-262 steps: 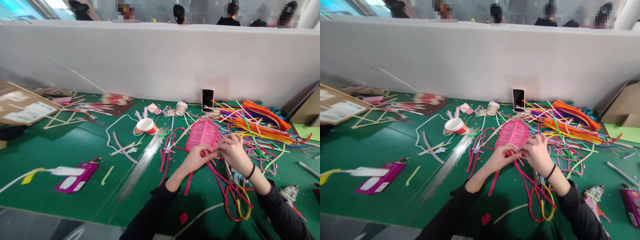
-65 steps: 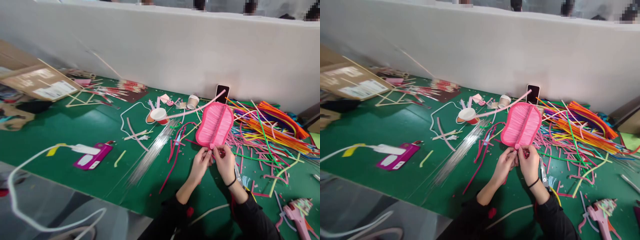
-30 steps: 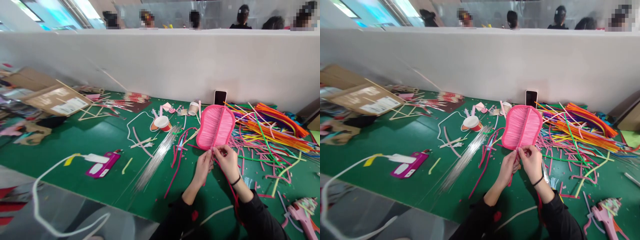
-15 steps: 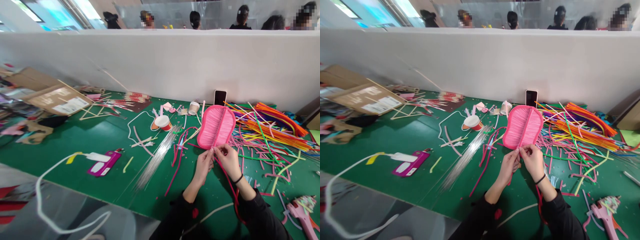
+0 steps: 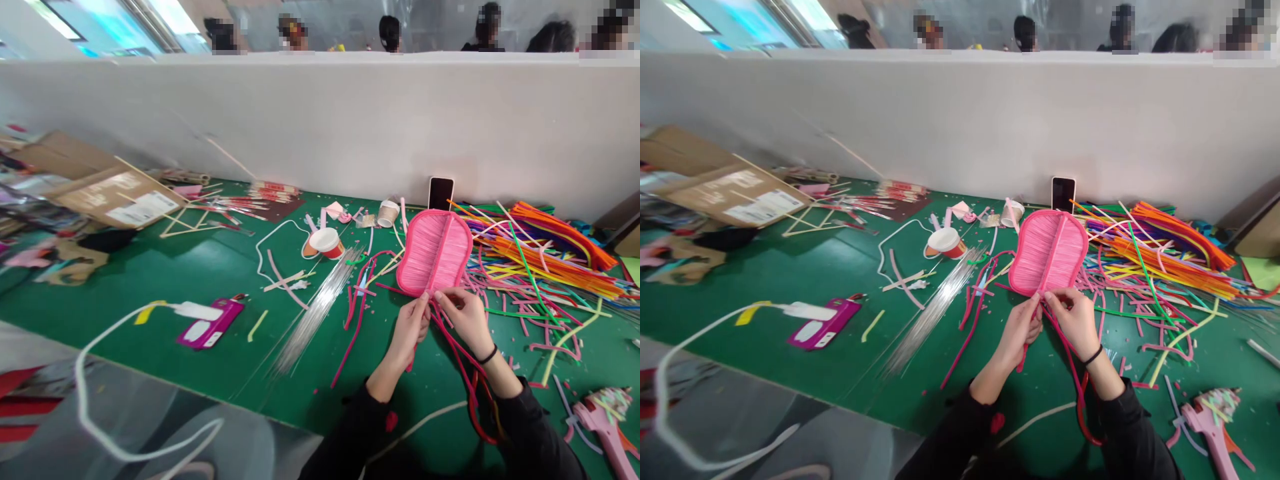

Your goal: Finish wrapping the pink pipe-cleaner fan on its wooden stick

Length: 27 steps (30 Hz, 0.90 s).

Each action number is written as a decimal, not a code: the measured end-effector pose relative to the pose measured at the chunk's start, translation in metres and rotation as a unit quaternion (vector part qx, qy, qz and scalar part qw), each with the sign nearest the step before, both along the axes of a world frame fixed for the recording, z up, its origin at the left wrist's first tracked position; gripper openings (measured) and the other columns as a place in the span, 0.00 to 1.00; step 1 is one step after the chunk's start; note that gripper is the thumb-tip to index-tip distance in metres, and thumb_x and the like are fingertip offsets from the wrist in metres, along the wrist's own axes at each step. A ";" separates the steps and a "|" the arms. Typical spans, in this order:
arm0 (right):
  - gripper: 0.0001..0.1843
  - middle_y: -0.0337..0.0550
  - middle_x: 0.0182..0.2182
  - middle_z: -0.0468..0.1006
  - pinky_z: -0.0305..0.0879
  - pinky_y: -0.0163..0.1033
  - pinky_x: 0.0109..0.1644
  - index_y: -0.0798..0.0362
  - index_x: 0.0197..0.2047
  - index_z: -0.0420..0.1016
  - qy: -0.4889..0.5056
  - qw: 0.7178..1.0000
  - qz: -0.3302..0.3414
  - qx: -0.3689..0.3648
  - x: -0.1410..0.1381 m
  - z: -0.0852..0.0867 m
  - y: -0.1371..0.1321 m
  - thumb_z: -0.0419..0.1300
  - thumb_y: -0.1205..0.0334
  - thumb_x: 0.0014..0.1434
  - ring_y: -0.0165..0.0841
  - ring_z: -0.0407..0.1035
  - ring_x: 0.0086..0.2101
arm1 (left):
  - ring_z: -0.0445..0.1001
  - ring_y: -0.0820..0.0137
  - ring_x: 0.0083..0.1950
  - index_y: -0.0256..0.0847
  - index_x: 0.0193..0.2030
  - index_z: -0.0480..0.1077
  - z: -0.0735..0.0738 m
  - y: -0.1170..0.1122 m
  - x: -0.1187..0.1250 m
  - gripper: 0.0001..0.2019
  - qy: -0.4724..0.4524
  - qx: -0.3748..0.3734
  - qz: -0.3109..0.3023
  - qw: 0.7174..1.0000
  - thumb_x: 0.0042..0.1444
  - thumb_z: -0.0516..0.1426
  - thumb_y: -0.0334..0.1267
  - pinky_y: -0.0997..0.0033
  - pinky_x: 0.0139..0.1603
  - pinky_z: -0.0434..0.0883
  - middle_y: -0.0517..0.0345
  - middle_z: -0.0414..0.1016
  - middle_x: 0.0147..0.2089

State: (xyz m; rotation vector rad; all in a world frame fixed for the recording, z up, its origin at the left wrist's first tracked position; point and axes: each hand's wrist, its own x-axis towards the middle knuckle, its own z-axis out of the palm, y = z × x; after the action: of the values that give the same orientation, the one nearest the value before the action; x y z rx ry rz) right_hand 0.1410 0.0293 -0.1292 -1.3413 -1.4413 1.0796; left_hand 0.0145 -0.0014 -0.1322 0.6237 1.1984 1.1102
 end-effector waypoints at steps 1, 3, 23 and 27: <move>0.17 0.46 0.30 0.85 0.69 0.39 0.33 0.52 0.34 0.82 -0.005 1.000 -0.001 0.001 0.000 0.001 -0.001 0.64 0.46 0.56 0.35 0.74 0.27 | 0.43 0.83 0.13 0.41 0.24 0.59 0.000 0.000 0.000 0.30 -0.002 -0.004 -0.003 1.000 0.50 0.60 0.68 0.79 0.15 0.40 0.75 0.45 0.15; 0.15 0.45 0.30 0.84 0.68 0.38 0.32 0.51 0.33 0.82 -0.012 1.000 -0.002 0.002 -0.001 0.002 -0.001 0.65 0.48 0.54 0.34 0.73 0.26 | 0.43 0.83 0.13 0.41 0.25 0.60 -0.001 -0.002 0.000 0.30 -0.008 -0.015 -0.009 1.000 0.51 0.58 0.69 0.79 0.15 0.40 0.74 0.47 0.15; 0.22 0.45 0.25 0.82 0.69 0.39 0.32 0.53 0.31 0.79 0.035 0.994 0.069 -0.073 0.000 -0.014 0.000 0.62 0.41 0.54 0.35 0.74 0.26 | 0.45 0.82 0.15 0.42 0.31 0.60 -0.020 -0.014 0.001 0.22 0.030 -0.016 -0.038 0.999 0.57 0.53 0.61 0.80 0.17 0.44 0.73 0.51 0.19; 0.25 0.45 0.26 0.82 0.70 0.38 0.31 0.54 0.32 0.78 0.054 0.991 0.086 -0.082 -0.001 -0.014 -0.002 0.62 0.37 0.53 0.35 0.75 0.26 | 0.60 0.76 0.16 0.42 0.30 0.62 -0.019 -0.013 -0.004 0.24 0.112 0.010 -0.062 0.992 0.58 0.51 0.63 0.77 0.17 0.55 0.66 0.62 0.21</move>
State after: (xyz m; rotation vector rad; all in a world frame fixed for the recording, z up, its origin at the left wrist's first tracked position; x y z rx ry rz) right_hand 0.1404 0.0275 -0.1429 -1.2661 -1.4328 1.3882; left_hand 0.0107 -0.0146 -0.1507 0.8437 1.3217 0.9667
